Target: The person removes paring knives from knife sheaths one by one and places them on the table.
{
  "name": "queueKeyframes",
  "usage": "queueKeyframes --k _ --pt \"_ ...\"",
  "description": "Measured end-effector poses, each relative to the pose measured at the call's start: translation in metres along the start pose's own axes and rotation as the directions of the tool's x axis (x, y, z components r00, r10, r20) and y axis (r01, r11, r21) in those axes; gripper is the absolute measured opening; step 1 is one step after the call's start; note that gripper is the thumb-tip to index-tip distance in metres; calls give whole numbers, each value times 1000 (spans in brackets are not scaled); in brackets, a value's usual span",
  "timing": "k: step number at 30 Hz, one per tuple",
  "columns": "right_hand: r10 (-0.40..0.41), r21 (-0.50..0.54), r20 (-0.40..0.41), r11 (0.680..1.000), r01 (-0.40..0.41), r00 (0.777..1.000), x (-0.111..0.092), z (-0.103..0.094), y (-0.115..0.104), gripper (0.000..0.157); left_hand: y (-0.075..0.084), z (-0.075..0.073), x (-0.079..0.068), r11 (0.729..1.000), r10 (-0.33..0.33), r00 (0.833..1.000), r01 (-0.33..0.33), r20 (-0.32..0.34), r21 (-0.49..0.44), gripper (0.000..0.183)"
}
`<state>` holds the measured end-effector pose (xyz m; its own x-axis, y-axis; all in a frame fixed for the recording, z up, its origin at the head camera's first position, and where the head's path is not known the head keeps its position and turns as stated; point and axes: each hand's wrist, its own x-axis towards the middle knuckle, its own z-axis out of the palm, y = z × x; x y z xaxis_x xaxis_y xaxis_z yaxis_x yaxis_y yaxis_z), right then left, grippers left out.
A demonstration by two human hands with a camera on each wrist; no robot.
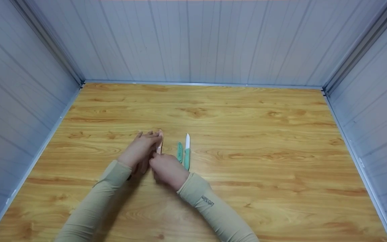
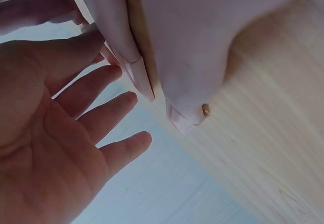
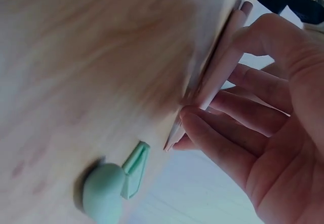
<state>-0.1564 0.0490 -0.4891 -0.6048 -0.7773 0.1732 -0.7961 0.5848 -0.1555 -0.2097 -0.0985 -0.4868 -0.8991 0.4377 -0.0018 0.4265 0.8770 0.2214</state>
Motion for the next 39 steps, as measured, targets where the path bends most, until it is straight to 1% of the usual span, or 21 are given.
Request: queueKeyframes --k 3,6,7,9,11,13,17,21,24,25,28,30,33,37,39 --pt "3 25 5 1000 -3 1000 -1 -4 1 9 1 0 -2 1000 0 1000 0 -17 21 30" --pt "3 36 7 999 -3 1000 -1 -6 2 7 3 1 -3 1000 -12 1000 12 -7 12 42" --pt "4 37 9 999 -4 1000 -1 -7 2 6 3 1 -3 1000 -22 1000 23 4 -12 45" --pt "5 44 14 999 -6 1000 -1 -8 3 6 4 2 -3 997 -39 999 41 25 -70 45" --pt "8 50 21 999 -9 1000 -1 -8 4 6 5 2 -4 994 -45 998 48 42 -95 46" --pt "5 58 28 998 -7 1000 -2 -8 5 6 6 3 -5 995 -43 998 47 44 -92 44" --pt "-3 67 35 998 0 999 -2 -9 7 6 8 4 -6 999 -12 1000 11 23 37 38" --pt "-3 69 41 998 0 999 -3 -10 7 5 8 6 -5 995 -2 1000 1 10 98 28" --pt "-7 72 45 997 3 999 -4 -11 8 5 9 8 -6 994 1 1000 -1 0 107 25" --pt "-10 74 44 997 7 999 -5 -11 8 6 9 8 -5 994 5 1000 -4 -7 112 20" --pt "-34 60 33 998 32 999 -7 -13 9 8 10 8 -5 994 21 998 -16 -52 108 11" --pt "-56 49 19 997 55 998 -9 -15 10 9 11 7 -4 994 34 995 -25 -91 103 11" --pt "-84 37 -3 996 84 996 -12 -19 10 11 13 4 -3 993 48 991 -34 -124 111 13" --pt "-101 54 -7 993 101 995 -15 -23 13 12 16 -1 -3 993 42 993 -29 -108 116 17" --pt "-104 64 -5 993 104 995 -17 -24 14 21 17 -3 -3 993 36 995 -26 -92 111 19"
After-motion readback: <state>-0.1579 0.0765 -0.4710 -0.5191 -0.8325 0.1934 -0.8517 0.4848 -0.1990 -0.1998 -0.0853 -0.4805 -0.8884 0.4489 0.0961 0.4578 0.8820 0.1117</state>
